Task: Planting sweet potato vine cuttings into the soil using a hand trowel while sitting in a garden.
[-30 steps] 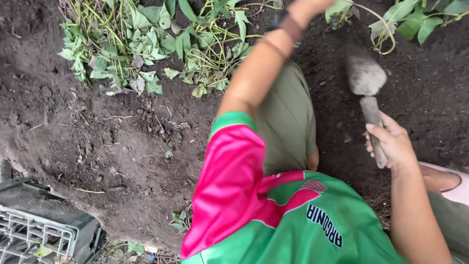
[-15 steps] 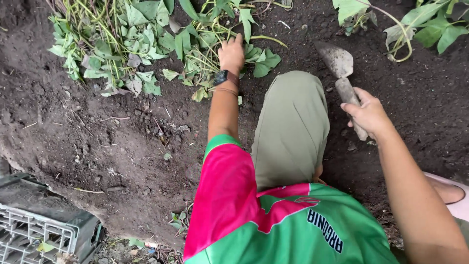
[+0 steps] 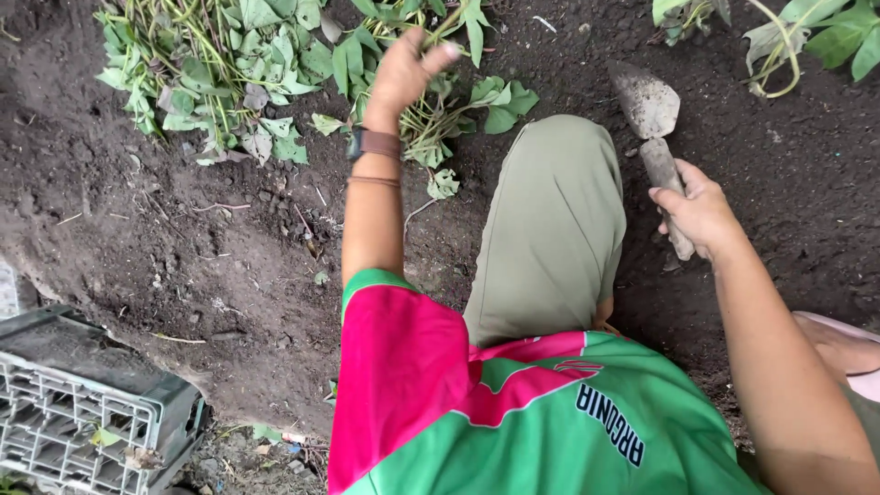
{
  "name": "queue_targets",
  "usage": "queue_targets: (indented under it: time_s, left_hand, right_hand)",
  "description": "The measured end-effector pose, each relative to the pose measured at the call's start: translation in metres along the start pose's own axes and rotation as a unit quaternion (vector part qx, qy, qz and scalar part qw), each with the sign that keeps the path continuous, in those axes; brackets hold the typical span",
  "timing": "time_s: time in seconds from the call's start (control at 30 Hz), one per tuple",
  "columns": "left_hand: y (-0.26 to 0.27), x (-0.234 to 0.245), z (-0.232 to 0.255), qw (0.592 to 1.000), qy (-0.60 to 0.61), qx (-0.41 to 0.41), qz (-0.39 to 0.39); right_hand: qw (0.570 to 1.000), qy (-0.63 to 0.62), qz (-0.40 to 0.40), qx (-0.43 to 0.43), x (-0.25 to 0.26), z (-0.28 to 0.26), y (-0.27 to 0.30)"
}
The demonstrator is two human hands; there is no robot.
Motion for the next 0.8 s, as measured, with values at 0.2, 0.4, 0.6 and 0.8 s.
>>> queue_targets:
  time_s: [0.2, 0.4, 0.6, 0.8]
  left_hand:
    - [0.023, 0.031, -0.021, 0.952, 0.284, -0.099, 0.047]
    - [0.046, -0.005, -0.060, 0.987, 0.159, 0.018, -0.020]
    - [0.039, -0.056, -0.117, 0.961, -0.259, 0.093, -0.015]
    - [0.034, -0.024, -0.109, 0.963, -0.106, -0.030, 0.244]
  right_hand:
    - [1.000, 0.005, -0.001, 0.002, -0.005, 0.002, 0.001]
    - [1.000, 0.009, -0.004, -0.018, -0.003, 0.001, 0.003]
    - [1.000, 0.006, -0.006, 0.006, 0.001, 0.008, 0.005]
    - [0.998, -0.005, 0.014, 0.058, 0.009, 0.000, 0.037]
Point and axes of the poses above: each hand's wrist, its own y-axis away from the middle knuckle, its own x-axis out of the back of the hand, z = x × y, the point moved 1 cm from there along -y, towards the middle knuckle, and after that the axes turned 5 degrees about x, right-handed, at the moved point
